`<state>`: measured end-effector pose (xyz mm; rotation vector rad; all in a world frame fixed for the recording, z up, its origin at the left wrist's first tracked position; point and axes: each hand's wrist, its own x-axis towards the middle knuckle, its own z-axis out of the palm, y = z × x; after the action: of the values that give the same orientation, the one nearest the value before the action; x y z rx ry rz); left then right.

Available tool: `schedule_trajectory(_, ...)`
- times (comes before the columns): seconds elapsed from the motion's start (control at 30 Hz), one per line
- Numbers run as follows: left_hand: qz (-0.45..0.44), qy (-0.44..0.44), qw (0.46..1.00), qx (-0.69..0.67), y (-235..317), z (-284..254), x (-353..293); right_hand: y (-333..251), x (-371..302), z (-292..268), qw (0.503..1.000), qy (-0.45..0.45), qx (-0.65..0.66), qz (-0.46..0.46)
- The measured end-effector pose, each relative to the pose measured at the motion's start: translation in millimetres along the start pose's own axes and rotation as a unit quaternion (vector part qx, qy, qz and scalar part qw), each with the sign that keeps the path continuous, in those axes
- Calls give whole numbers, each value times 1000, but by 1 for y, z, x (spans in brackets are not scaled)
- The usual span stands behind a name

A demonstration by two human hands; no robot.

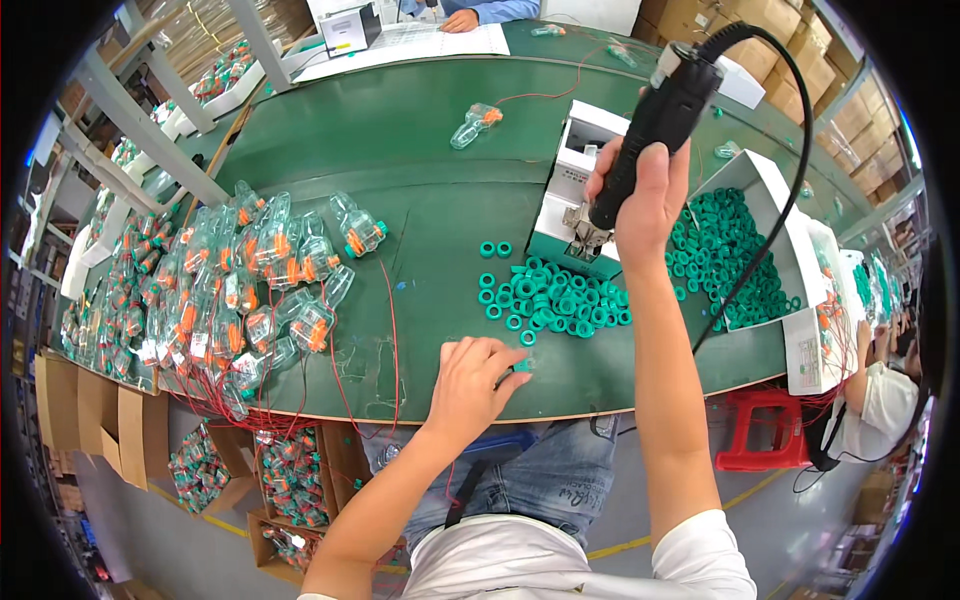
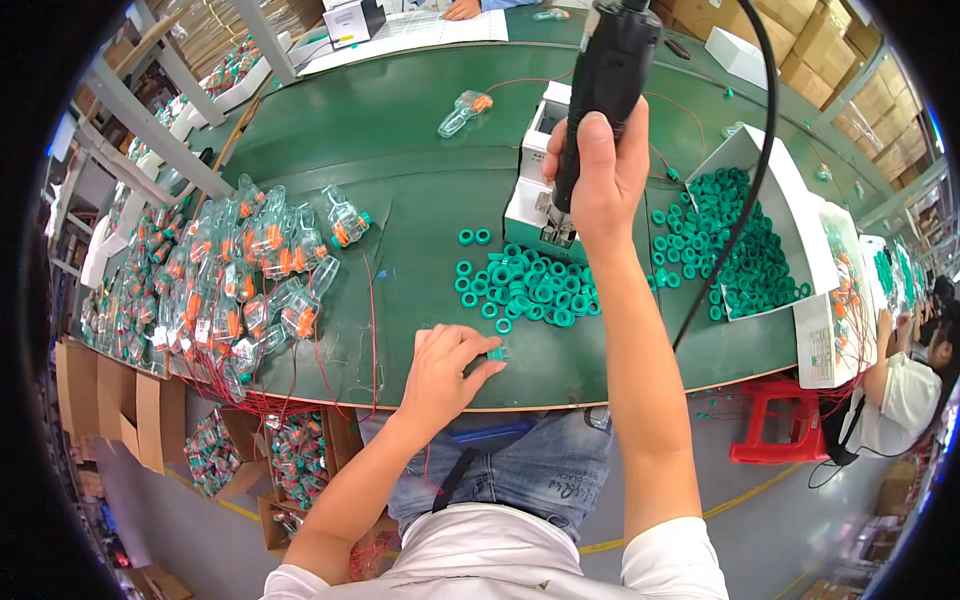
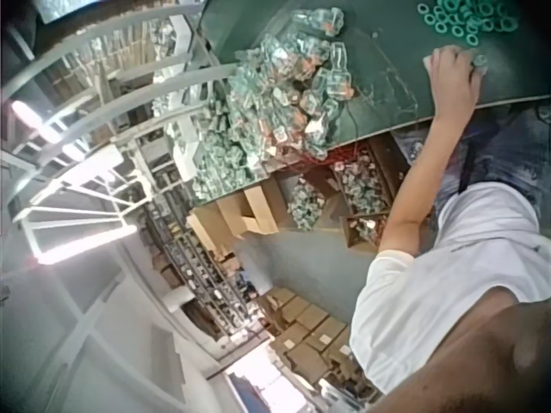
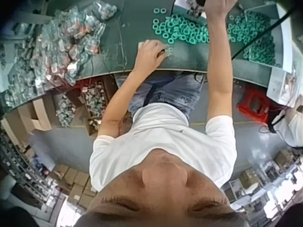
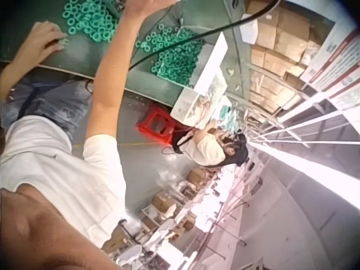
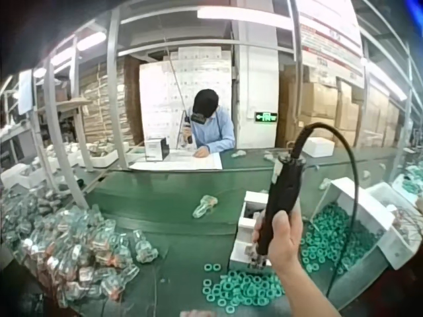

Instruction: Assembling small electronic components by threading wires and adding green plastic rings using a specialized tool.

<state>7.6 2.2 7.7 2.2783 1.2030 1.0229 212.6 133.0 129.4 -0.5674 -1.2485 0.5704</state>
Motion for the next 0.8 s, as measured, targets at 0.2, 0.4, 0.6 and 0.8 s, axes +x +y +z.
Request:
schedule_trajectory(0.2, -25, 2, 1000, 14, -1, -2, 5, -24, -68, 16, 994, -39, 51, 93)
schedule_trajectory(0.4, -35, -8, 999, 9, 1, -1, 3, -29, -112, 32, 981, -56, 120, 140)
schedule_trajectory(0.6, -18, 1, 1000, 6, -1, -1, 6, -13, -129, 28, 972, -70, 167, 150)
schedule_trajectory(0.8, 34, 4, 998, 50, -5, 1, 3, -21, -136, 33, 973, -92, 104, 184)
